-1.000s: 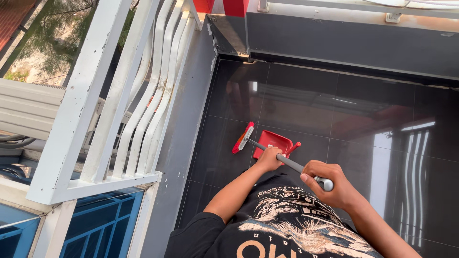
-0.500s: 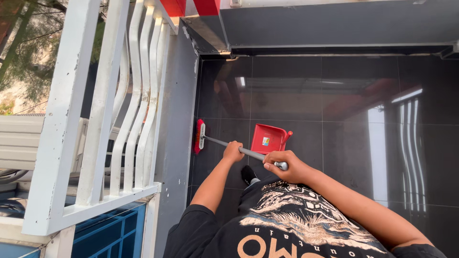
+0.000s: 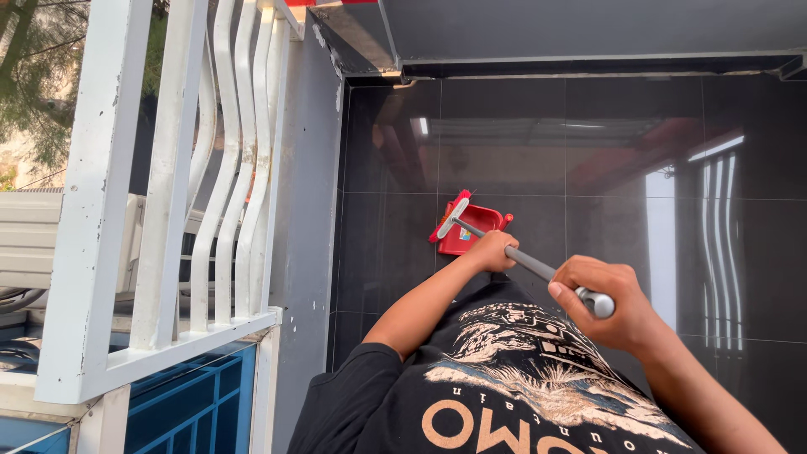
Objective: The person sweeps a tiled balcony floor using a squeegee and a dustpan, gathering debris from corners and pushing it into the pan.
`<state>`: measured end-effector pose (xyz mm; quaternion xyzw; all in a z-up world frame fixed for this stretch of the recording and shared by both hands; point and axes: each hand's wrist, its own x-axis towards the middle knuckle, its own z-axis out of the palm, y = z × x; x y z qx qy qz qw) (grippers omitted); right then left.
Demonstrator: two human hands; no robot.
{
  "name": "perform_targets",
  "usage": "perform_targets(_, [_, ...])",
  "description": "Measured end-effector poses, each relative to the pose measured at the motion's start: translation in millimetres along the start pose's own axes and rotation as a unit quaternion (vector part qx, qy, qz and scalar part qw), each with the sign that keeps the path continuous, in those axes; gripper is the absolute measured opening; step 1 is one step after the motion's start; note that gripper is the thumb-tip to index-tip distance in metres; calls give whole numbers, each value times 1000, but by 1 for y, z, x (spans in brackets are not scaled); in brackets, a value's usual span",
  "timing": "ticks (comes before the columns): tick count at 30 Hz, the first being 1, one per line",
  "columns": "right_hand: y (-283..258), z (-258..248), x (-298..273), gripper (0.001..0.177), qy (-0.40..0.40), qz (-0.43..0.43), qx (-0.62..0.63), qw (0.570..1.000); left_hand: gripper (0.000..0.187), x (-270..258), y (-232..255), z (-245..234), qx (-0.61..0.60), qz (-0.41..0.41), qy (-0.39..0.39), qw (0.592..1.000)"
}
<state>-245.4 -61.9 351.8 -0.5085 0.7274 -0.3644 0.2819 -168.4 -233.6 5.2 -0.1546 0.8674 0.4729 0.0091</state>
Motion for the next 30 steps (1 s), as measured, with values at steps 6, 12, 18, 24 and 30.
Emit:
perform_targets(6, [-10,6,-13,12,50,-136,81,986,17,-34,0,-34,46,51,13,998])
perform_targets(12, [15,33,11,14,-14,-60,106,992,15,-47,-45,-27,90,-33,99,990])
perform_targets(18, [13,13,5,16,-85,-52,42,994,13,-36,-23,6,55,71,72,993])
perform_targets(24, [-15,-3,-2,18,-67,-112,109,985,15,-38,9,-22,49,41,12,998])
perform_targets(30, [41,27,27,56,7,-88,56,994,31,-101,29,-112,-86,-33,183,979])
